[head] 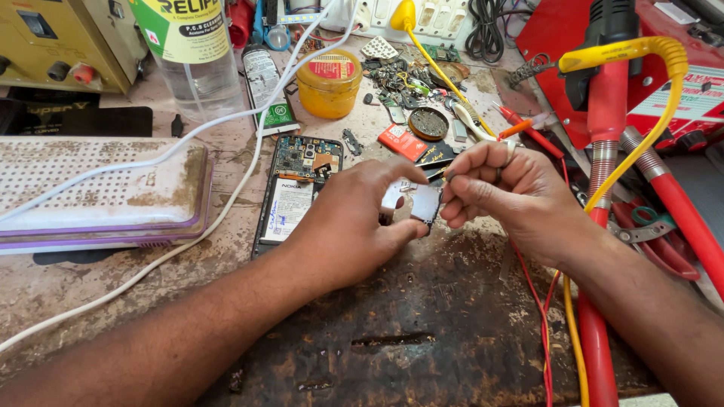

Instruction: The person repairs a disassembled smartphone on a cluttered workbench. They first manipulate a small metal bracket with their hands, then use tweezers to work on the phone's internal components, adjusting parts near the battery and connectors, and finally press components into place inside the phone body.

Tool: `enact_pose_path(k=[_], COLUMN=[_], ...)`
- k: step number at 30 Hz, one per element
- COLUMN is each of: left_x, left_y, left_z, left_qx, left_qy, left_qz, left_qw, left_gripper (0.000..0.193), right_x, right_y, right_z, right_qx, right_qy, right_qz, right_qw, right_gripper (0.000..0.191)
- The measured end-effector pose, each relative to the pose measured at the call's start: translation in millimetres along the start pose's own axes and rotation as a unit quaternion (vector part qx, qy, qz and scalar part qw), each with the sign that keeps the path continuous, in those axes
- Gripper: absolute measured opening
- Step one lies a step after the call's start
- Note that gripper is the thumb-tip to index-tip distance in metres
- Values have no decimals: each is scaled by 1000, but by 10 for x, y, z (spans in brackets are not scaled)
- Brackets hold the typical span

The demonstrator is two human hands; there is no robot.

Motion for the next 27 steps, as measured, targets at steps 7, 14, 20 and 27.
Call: enact_pose_path(k=[7, 14, 20, 27], left_x=[-61, -40, -47, 95], left_y=[-94, -43, -53, 129], left_z=[-156, -140, -222, -207], left_qx=[15, 48, -4, 17], left_qy=[65, 82, 131, 24], left_qz=[-48, -79, -101, 11], left_qw=[997, 992, 986, 999], left_gripper=[32, 32, 42, 39], right_x=[0, 23, -35, -178], right_y=[-34, 3, -43, -324], right_z=[64, 52, -80, -186], right_qx=[-41, -134, -168, -184], right_qy=[-26, 25, 94, 147], right_qz=[-14, 25, 24, -88], right_qw=[999, 990, 981, 968], right_gripper=[19, 15, 15, 12])
Point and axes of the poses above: each hand's wrist, its own x-axis towards the middle knuckle, its own y-axis out of the back of the hand, z = x × y, the point moved 10 cm from there along x, towards the middle knuckle, and after that the axes turned 15 degrees about z, right-handed, at the moved point
